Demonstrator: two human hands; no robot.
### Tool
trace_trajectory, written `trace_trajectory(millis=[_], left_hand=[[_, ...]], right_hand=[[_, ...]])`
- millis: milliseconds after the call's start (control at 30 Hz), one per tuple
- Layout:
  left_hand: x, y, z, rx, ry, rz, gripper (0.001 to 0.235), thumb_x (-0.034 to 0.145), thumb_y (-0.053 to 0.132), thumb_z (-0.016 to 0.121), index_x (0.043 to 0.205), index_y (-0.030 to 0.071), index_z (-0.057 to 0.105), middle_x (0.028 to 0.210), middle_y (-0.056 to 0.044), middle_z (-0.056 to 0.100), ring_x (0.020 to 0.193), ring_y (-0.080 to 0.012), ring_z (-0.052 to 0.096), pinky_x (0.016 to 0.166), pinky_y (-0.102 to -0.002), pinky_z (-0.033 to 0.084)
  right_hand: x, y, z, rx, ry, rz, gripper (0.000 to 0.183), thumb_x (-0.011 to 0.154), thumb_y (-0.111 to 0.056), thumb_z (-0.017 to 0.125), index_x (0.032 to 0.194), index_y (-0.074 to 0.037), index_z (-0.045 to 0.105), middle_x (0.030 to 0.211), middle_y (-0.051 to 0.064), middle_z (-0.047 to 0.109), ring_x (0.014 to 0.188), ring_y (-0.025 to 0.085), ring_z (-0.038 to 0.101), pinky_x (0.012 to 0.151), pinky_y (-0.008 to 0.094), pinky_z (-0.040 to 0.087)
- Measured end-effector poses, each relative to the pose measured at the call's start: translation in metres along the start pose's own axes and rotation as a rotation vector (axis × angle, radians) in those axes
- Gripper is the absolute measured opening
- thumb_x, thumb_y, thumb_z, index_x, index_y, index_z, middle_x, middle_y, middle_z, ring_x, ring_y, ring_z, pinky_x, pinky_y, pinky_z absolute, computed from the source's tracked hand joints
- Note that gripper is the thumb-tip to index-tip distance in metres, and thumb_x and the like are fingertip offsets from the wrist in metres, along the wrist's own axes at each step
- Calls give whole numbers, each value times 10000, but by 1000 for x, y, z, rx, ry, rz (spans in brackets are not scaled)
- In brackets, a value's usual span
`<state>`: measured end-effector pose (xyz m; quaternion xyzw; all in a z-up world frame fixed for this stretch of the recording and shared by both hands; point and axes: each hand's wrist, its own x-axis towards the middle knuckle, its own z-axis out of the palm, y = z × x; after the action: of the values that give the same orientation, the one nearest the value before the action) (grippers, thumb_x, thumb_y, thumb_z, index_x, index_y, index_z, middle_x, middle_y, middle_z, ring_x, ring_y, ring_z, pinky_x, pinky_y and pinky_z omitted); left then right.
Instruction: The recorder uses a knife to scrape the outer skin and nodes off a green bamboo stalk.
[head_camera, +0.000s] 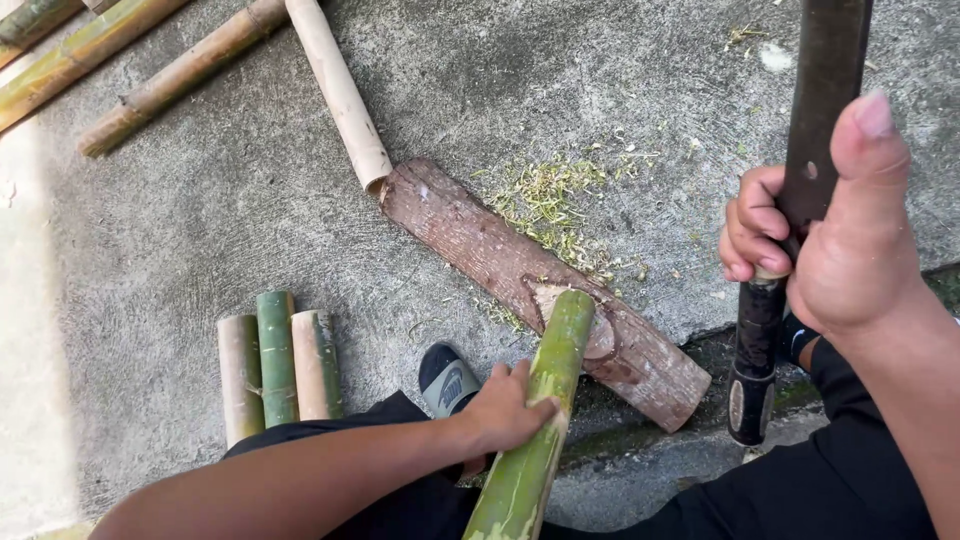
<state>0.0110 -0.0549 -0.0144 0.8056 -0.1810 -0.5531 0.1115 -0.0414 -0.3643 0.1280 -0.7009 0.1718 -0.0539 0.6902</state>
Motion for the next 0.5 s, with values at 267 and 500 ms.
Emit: trace_trajectory(millis=[267,500], left_hand=[[50,-36,-2,-49,196,325,296,913,316,699,1015,40,733,973,-155,715,880,-280,712,834,-411,561],[46,-40,9,-135,385,548,223,949,200,682,867,-7,663,872,-176,652,839,-326,636,789,-444,517]], right_hand=[[-13,-11,-2,-99,81,-11,979,769,-1037,236,619,-73,326,498,64,322,476,236,374,560,428,440],[-16,-1,-12,-87,37,-29,998,818,-1025,218,583,-59,301,458,64,313,491,235,359,581,432,444]])
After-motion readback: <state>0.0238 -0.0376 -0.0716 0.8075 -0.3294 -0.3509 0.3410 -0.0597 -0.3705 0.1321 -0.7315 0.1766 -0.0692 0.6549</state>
